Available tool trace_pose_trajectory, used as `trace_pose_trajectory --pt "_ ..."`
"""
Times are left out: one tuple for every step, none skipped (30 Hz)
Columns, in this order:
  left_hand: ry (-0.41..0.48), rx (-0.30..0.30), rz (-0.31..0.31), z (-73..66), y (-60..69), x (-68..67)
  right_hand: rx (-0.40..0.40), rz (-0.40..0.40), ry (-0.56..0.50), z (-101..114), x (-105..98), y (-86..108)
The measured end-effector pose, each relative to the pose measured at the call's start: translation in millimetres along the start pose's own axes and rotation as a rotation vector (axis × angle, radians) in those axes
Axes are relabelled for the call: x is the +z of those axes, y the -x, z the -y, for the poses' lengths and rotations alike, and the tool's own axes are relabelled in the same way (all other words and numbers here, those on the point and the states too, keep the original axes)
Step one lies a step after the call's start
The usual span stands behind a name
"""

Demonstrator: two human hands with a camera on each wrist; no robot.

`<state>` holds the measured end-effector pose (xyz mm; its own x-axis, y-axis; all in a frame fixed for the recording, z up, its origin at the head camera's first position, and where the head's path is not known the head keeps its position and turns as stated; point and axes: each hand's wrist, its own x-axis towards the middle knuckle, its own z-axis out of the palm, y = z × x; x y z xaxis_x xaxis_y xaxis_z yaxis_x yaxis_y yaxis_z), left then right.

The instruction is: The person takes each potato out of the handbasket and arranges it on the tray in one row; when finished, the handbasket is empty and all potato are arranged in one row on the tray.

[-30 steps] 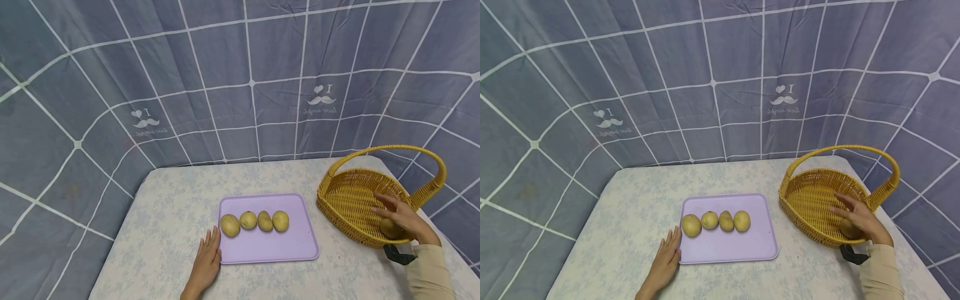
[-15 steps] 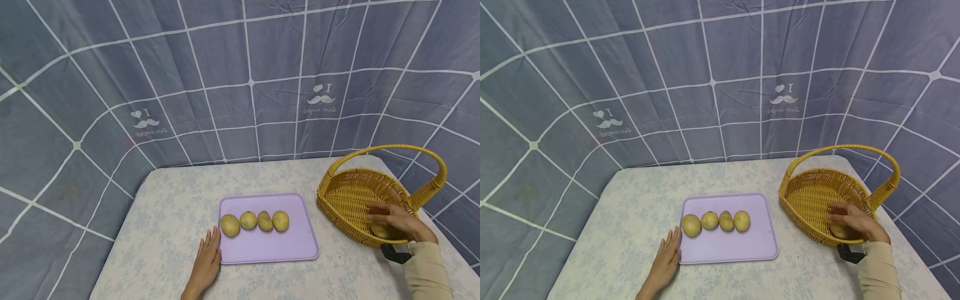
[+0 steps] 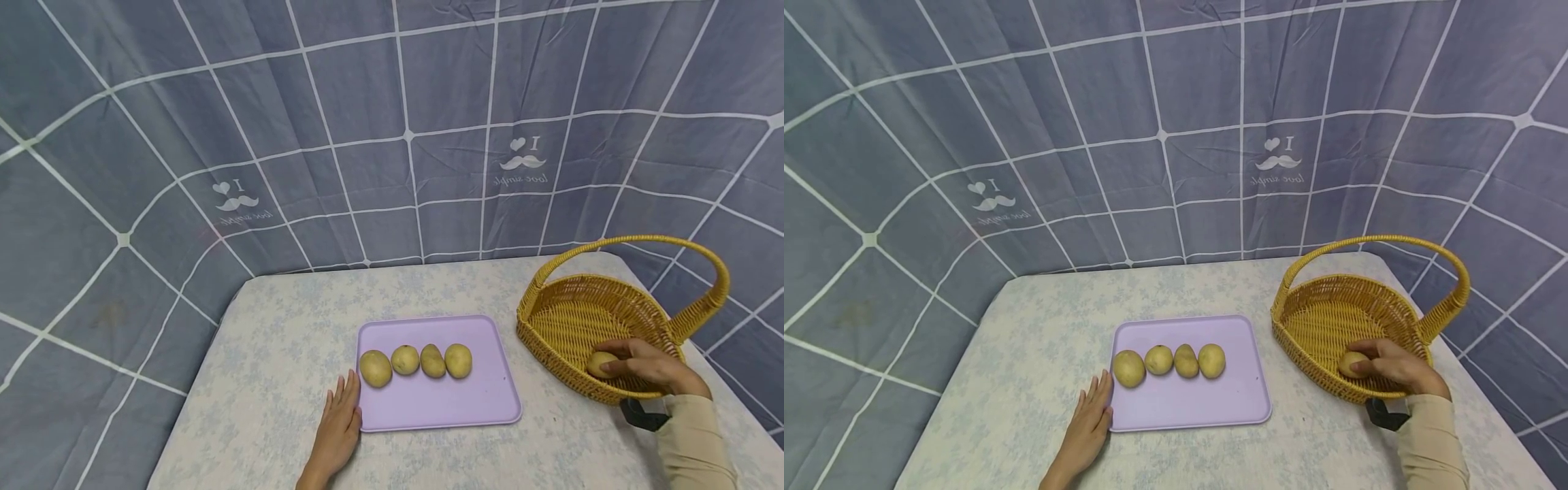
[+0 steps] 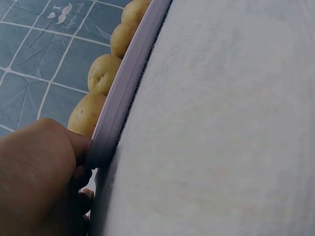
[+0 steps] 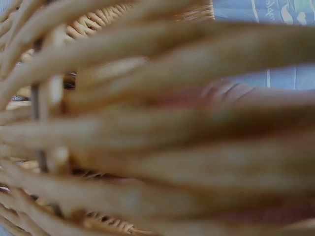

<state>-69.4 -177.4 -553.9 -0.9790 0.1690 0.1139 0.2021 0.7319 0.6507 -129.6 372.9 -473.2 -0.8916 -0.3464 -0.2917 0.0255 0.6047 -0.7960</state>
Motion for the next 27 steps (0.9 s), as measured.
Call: trace_pose_trajectory --pt "-0.001 -0.001 0.000 0.1 0.1 0.1 0.010 -0.013 0.014 1 1 0.0" --pt "-0.002 -0.001 -0.001 0.0 0.3 0.1 0.015 -0.026 0.034 1 1 0.2" --pt "-0.002 -0.001 -0.001 -0.1 0.5 0.1 0.020 -0.039 0.045 1 1 0.3" --pt "-0.001 0.000 -0.002 -0.3 0.6 0.0 0.023 -0.051 0.057 1 2 0.5" --pt "-0.001 0.001 -0.003 -0.5 0.7 0.0 0.020 -0.062 0.069 1 2 0.6" --pt "0.001 0.001 -0.004 -0.6 0.8 0.0 0.021 -0.072 0.064 1 3 0.6" --pt "0.001 0.001 -0.004 -0.7 0.9 0.0 0.017 -0.080 0.059 1 4 0.4" --pt "0.003 0.001 -0.004 -0.8 0.9 0.0 0.010 -0.088 0.053 0 4 0.2" --pt "0.005 0.000 -0.003 -0.8 1.0 0.1 0.006 -0.095 0.047 0 5 0.0" --pt "0.006 -0.001 -0.002 -0.8 1.1 0.1 -0.001 -0.104 0.045 0 6 -0.1" --pt "0.007 -0.002 -0.001 -0.6 1.2 0.3 -0.011 -0.116 0.049 0 6 -0.2" --pt "0.008 -0.003 0.000 -0.6 1.4 0.3 -0.015 -0.137 0.050 0 7 -0.3" --pt "0.008 -0.002 0.001 -0.6 1.5 0.4 -0.025 -0.157 0.056 0 8 -0.3" --pt "0.006 -0.002 0.001 -0.5 1.6 0.4 -0.031 -0.178 0.055 1 9 -0.2" --pt "0.005 -0.001 0.000 -0.4 1.8 0.3 -0.037 -0.206 0.065 2 9 0.0" --pt "0.004 0.000 -0.002 -0.5 1.9 0.2 -0.047 -0.231 0.062 3 10 0.4" --pt "0.002 0.003 -0.005 -0.5 1.9 0.1 -0.061 -0.253 0.060 5 10 0.9" --pt "0.000 0.004 -0.006 -0.6 1.9 -0.1 -0.071 -0.275 0.051 7 11 1.5" --pt "-0.001 0.005 -0.007 -0.4 1.8 -0.2 -0.075 -0.294 0.049 10 11 2.3" --pt "-0.002 0.006 -0.009 -0.2 1.7 -0.2 -0.084 -0.311 0.047 13 12 2.8" --pt "0.000 0.008 -0.011 -0.3 1.5 -0.3 -0.091 -0.329 0.052 17 13 3.5" --pt "0.002 0.010 -0.014 -0.5 1.3 -0.5 -0.097 -0.339 0.052 20 13 4.1" --pt "-0.001 0.017 -0.018 -0.5 1.1 -0.4 -0.101 -0.352 0.060 24 14 4.6" --pt "0.001 0.018 -0.020 -0.4 0.9 -0.2 -0.099 -0.363 0.064 28 15 4.8" --pt "0.002 0.023 -0.026 -0.6 0.8 -0.2 -0.099 -0.376 0.064 32 16 5.3" --pt "0.001 0.027 -0.029 -0.7 0.6 0.0 -0.104 -0.383 0.059 36 17 5.8" --pt "0.002 0.030 -0.032 -0.9 0.6 0.1 -0.109 -0.393 0.054 40 18 6.5"
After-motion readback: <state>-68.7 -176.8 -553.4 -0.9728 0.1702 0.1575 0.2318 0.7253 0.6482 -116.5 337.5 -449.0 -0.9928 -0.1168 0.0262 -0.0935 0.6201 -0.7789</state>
